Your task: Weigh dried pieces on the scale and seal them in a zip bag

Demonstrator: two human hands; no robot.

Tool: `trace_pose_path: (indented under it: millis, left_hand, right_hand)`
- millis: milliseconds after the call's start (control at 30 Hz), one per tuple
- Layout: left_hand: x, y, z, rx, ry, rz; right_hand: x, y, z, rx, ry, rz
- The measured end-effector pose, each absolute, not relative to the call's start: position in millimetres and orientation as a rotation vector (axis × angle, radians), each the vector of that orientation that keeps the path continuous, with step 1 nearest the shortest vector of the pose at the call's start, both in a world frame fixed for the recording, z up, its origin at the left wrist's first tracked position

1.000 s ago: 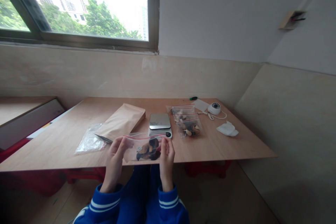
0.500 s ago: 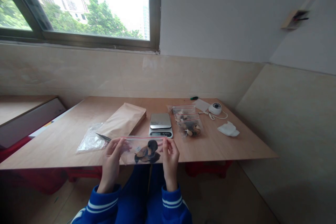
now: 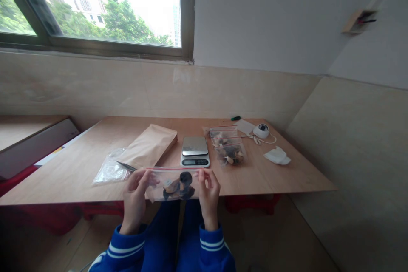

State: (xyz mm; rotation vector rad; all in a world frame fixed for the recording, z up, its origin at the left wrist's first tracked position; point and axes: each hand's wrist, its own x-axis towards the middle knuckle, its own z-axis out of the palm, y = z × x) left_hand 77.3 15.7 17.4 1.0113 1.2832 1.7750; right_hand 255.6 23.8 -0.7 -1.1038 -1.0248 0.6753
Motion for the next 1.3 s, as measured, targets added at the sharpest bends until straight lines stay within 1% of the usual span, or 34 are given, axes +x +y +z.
trace_pose_path:
  millis: [433,567,800,933,1067,1300]
  left_hand:
    - [76.8,13.0,19.8,0.957,1.329,1.763]
    - [78.8,16.8,15.2,0.949,1.278,1.734]
    - [80.5,20.2,7.8,0.723,1.082,1.682]
    - [78.5,20.0,5.9,0.806,1.091,1.649]
    - [78.2,20.7,5.8,0.927,1.147,1.631]
    - [77.5,19.0,9.9,0.901,1.145,1.660]
  right_hand:
    - [247.3,22.9,-1.7,-1.066,-0.988,0.703]
    - [239.5,23.4,0.7,-1.014,-0.893,0.808]
    - [235.8,27.6,-4.3,-1.011,-0.873,0.943]
    - [237.1,31.1,-15.7,-1.055,-0.831,0.999]
    - [234.4,31.9,-16.1,-1.026,-0.884,1.076]
    - [232.9,31.7,-12.1,-1.006,-0.954,1.079]
